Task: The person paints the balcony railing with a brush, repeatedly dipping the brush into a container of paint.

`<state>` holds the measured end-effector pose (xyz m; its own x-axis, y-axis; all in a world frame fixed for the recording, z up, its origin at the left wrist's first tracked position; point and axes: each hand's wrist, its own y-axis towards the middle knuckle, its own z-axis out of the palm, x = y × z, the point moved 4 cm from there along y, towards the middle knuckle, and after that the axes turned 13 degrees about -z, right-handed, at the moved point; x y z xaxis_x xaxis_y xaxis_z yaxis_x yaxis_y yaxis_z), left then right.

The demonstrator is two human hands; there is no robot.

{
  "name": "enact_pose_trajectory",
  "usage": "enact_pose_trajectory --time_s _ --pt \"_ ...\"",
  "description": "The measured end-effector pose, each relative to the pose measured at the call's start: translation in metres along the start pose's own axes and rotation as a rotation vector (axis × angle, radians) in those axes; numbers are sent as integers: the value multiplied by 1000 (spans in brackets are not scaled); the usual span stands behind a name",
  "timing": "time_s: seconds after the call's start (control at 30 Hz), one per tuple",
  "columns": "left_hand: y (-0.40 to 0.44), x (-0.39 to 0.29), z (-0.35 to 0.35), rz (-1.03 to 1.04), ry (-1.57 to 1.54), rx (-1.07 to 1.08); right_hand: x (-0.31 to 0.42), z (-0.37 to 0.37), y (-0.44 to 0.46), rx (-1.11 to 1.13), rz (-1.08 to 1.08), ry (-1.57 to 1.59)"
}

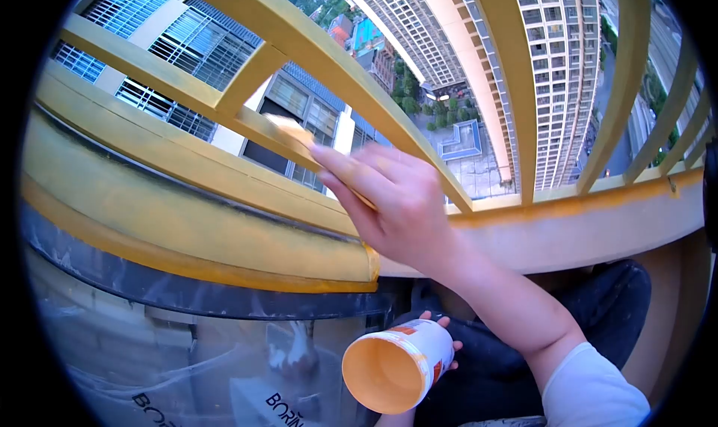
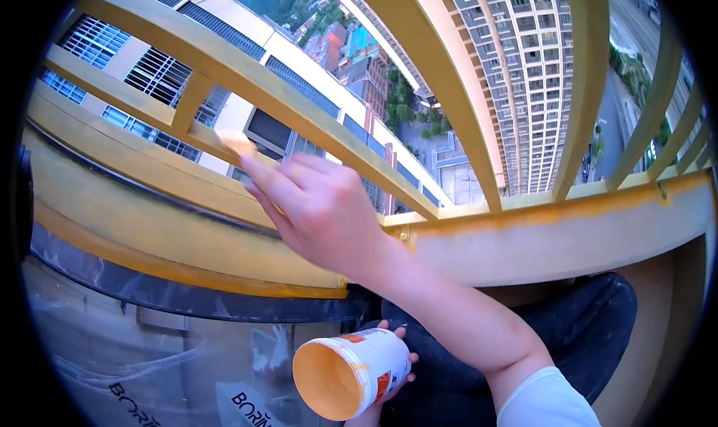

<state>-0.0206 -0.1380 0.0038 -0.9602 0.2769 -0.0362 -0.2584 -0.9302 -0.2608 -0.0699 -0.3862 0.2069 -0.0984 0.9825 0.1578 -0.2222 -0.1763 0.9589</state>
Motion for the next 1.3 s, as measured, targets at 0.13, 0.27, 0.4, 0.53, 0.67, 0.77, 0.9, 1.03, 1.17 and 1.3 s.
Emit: enact_pose_trajectory --time_s 0.13,0.27,0.4,0.53,0.67,0.77,0.9,1.03,1.17,1.3 --pt "0 2 7 11 -17 15 5 4 0 194 51 130" --pt "3 8 9 7 -147 49 -1 11 10 13 -75 -12" --pt "2 4 10 -14 -135 56 4 -4 1 53 196 208" --pt "3 7 17 -14 -169 77 -3 -13 -8 -17 388 374" --pt "2 2 11 -21 -147 62 -4 -4 -8 1 256 272" --pt "3 6 16 -25 -168 66 -2 2 4 -31 40 99" --pt "3 8 22 -27 -208 77 4 26 6 -79 -110 11" --pt "5 6 18 -48 -207 89 12 16 -2 38 -173 -17" --pt "1 6 12 -11 -130 39 3 24 16 12 -181 -96" --pt "3 6 13 -5 -132 54 5 13 23 75 -87 -3"
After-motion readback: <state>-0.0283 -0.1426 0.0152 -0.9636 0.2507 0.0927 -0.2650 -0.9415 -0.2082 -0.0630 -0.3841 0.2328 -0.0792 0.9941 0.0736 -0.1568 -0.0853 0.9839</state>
